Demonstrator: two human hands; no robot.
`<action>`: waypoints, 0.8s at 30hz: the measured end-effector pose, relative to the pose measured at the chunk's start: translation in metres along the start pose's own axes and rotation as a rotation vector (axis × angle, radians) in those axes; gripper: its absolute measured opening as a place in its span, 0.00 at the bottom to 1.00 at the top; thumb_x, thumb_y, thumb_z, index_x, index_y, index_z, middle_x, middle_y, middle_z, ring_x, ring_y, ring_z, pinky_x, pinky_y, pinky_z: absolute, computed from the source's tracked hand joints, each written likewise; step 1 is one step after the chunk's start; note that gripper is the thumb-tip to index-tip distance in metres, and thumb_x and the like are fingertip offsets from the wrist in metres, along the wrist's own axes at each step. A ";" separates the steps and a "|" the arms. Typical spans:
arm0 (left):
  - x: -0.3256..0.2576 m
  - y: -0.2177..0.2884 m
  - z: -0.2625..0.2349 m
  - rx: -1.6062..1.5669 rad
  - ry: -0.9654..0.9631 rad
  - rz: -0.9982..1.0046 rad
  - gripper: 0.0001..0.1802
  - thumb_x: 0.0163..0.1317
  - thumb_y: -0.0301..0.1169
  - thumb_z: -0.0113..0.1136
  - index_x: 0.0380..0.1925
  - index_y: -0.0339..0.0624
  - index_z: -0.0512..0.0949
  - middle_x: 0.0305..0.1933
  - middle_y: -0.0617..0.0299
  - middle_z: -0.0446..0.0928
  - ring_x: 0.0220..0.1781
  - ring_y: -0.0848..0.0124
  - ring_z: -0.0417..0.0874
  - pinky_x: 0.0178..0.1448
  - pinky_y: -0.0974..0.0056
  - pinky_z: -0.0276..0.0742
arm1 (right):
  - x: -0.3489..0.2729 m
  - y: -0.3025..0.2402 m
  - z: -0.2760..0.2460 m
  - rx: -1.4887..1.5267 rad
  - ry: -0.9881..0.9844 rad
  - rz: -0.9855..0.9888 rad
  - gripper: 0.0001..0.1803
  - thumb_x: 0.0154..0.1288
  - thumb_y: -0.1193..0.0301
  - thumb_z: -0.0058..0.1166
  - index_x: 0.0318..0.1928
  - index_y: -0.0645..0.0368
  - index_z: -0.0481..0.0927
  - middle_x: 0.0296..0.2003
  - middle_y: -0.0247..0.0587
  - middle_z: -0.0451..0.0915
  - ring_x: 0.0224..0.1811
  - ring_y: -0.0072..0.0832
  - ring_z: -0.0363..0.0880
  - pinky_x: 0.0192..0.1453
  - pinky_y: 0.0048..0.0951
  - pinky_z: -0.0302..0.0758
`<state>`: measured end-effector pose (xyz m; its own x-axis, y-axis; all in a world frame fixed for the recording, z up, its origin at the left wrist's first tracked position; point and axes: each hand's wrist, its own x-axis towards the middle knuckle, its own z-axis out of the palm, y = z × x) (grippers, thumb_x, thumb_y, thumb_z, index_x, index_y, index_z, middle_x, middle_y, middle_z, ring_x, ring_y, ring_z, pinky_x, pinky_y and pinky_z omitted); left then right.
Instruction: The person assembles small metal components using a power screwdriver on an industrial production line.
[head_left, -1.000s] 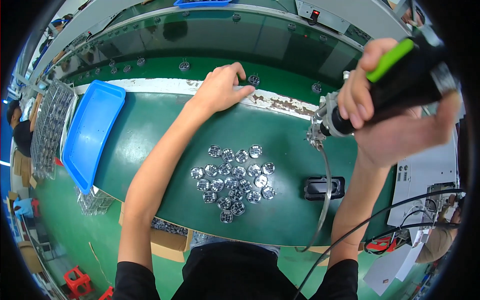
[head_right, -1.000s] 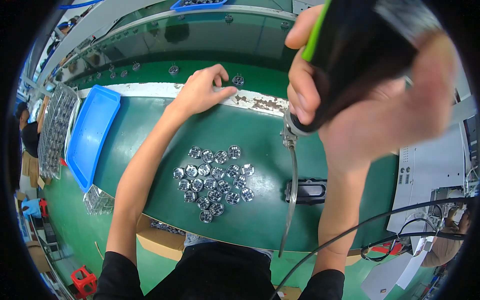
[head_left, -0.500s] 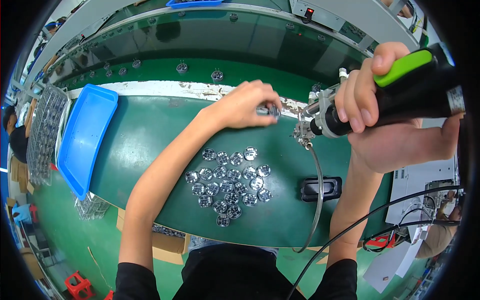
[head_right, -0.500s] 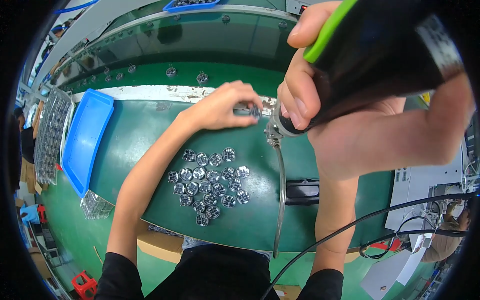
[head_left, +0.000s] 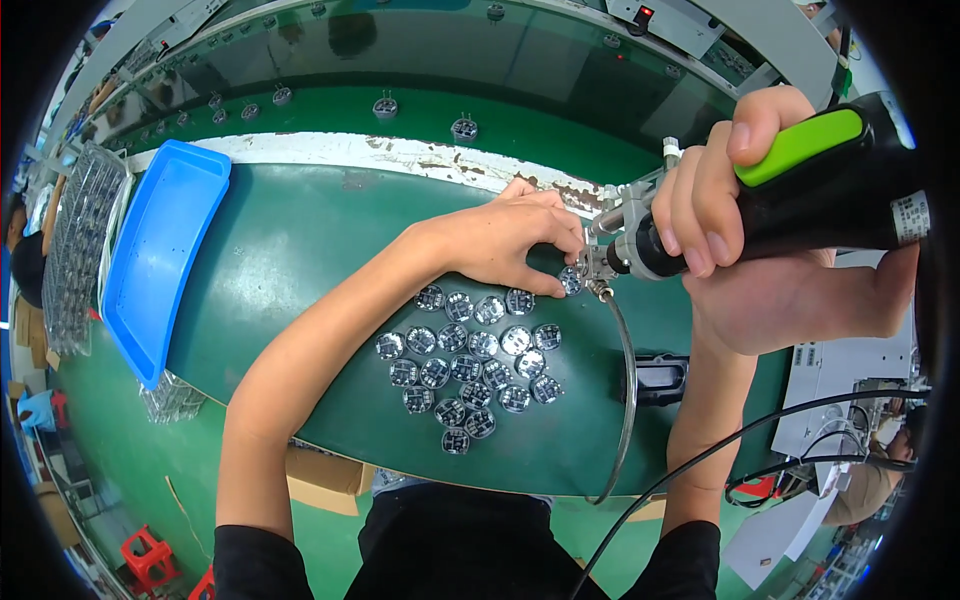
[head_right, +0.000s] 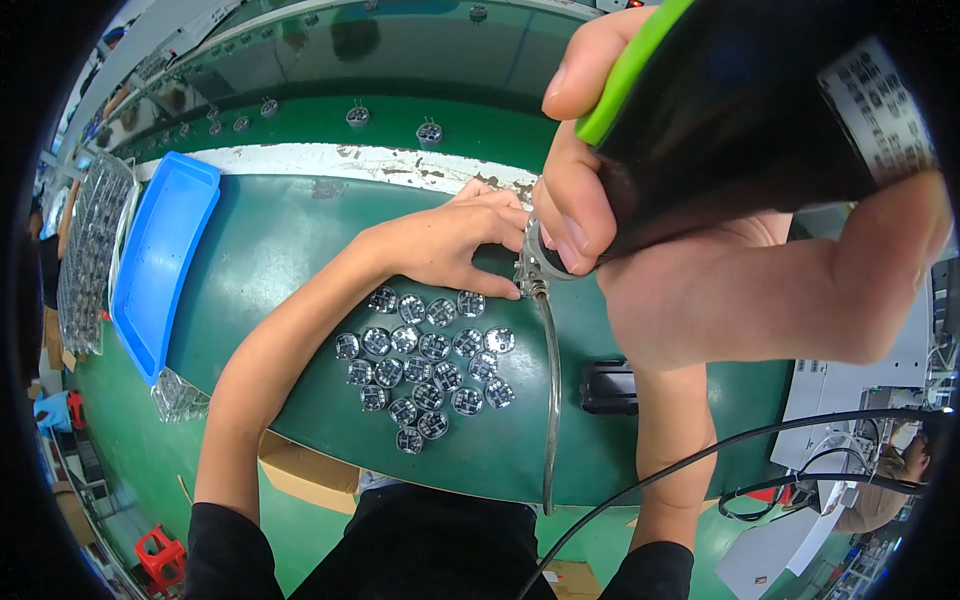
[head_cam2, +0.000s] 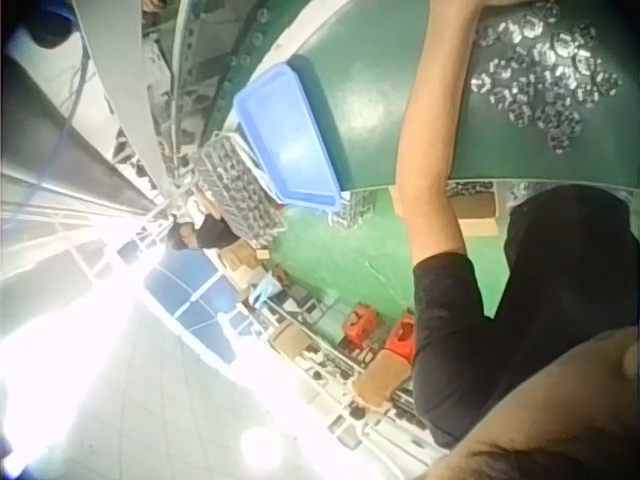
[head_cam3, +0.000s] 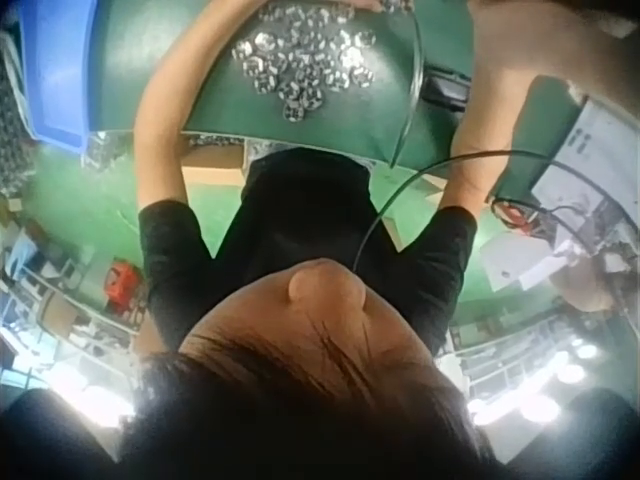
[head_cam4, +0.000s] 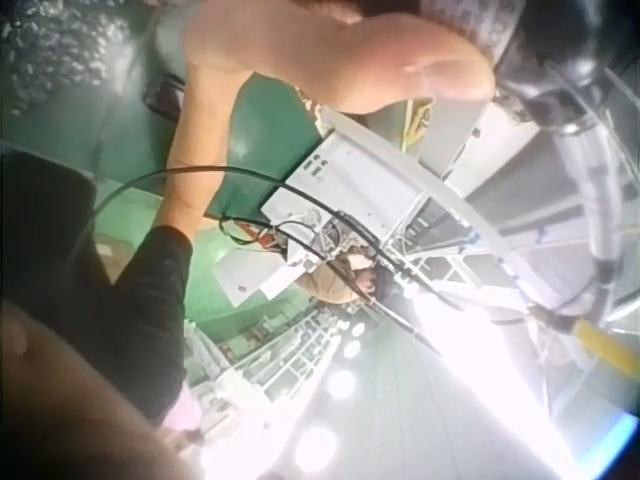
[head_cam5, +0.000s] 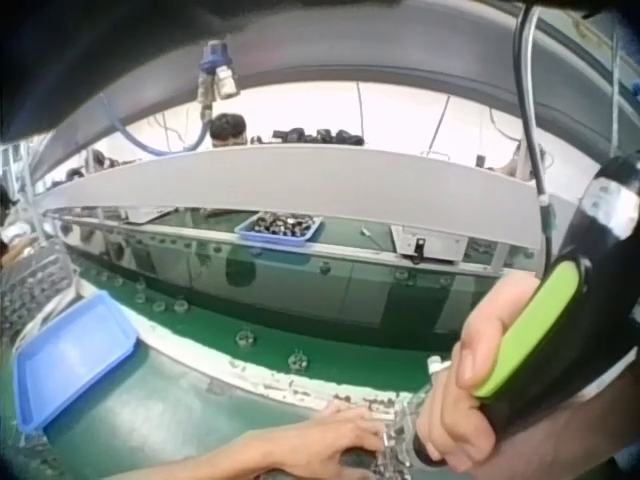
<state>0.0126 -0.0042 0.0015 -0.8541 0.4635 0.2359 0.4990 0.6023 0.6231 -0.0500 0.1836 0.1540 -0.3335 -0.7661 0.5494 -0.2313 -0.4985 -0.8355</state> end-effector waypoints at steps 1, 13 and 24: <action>0.000 -0.001 0.001 -0.002 0.002 -0.002 0.17 0.59 0.43 0.75 0.42 0.46 0.85 0.50 0.68 0.82 0.60 0.66 0.75 0.68 0.56 0.56 | 0.000 0.002 -0.001 0.000 -0.004 0.000 0.53 0.56 0.18 0.39 0.49 0.63 0.69 0.20 0.31 0.70 0.17 0.20 0.69 0.25 0.23 0.68; -0.001 -0.001 0.000 -0.034 -0.051 -0.047 0.17 0.60 0.41 0.74 0.43 0.43 0.87 0.54 0.63 0.80 0.63 0.64 0.71 0.68 0.55 0.57 | 0.002 0.009 0.002 -0.011 -0.004 0.013 0.55 0.56 0.17 0.39 0.48 0.63 0.69 0.20 0.32 0.71 0.17 0.20 0.69 0.25 0.23 0.68; 0.000 -0.002 -0.002 -0.024 -0.031 -0.063 0.21 0.58 0.42 0.76 0.47 0.42 0.87 0.55 0.63 0.83 0.63 0.64 0.73 0.70 0.56 0.59 | 0.012 0.037 -0.002 0.061 -0.031 -0.158 0.58 0.53 0.11 0.33 0.42 0.61 0.70 0.15 0.29 0.67 0.12 0.18 0.63 0.19 0.21 0.62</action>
<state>0.0118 -0.0069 0.0023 -0.8787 0.4452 0.1726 0.4403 0.6157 0.6535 -0.0645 0.1569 0.1290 -0.2690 -0.6879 0.6741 -0.2220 -0.6368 -0.7384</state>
